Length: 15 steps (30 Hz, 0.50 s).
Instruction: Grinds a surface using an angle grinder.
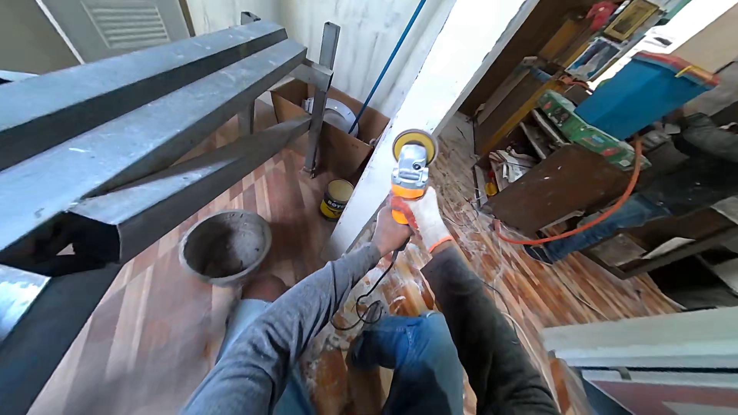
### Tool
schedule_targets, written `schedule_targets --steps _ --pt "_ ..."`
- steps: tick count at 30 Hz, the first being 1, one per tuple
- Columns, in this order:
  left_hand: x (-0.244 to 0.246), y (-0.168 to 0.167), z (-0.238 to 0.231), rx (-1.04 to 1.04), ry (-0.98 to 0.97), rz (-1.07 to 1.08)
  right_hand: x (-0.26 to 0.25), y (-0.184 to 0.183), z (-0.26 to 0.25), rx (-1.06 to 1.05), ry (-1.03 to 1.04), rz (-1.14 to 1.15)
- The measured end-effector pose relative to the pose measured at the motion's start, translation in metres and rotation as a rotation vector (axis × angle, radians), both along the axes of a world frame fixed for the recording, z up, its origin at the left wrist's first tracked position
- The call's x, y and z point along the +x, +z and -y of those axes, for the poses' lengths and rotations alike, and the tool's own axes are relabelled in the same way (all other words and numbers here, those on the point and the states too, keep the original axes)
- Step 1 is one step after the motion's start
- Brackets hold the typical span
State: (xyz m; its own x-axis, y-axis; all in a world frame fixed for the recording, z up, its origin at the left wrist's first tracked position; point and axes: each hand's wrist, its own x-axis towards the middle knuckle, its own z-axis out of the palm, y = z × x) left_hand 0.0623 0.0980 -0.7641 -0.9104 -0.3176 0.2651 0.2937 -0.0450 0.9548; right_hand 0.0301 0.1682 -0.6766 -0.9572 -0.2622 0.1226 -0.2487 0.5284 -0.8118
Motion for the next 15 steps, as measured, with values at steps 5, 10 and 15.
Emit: schedule_targets --steps 5,10,15 --pt "-0.014 0.054 0.011 -0.099 -0.056 -0.053 0.002 0.046 -0.012 0.03 -0.004 -0.079" --pt "-0.014 0.075 0.02 -0.05 -0.02 -0.156 0.004 0.064 -0.003 -0.053 0.113 -0.236" --pt "-0.008 0.045 0.016 0.079 -0.007 -0.121 0.01 0.044 0.005 0.083 0.073 -0.094"
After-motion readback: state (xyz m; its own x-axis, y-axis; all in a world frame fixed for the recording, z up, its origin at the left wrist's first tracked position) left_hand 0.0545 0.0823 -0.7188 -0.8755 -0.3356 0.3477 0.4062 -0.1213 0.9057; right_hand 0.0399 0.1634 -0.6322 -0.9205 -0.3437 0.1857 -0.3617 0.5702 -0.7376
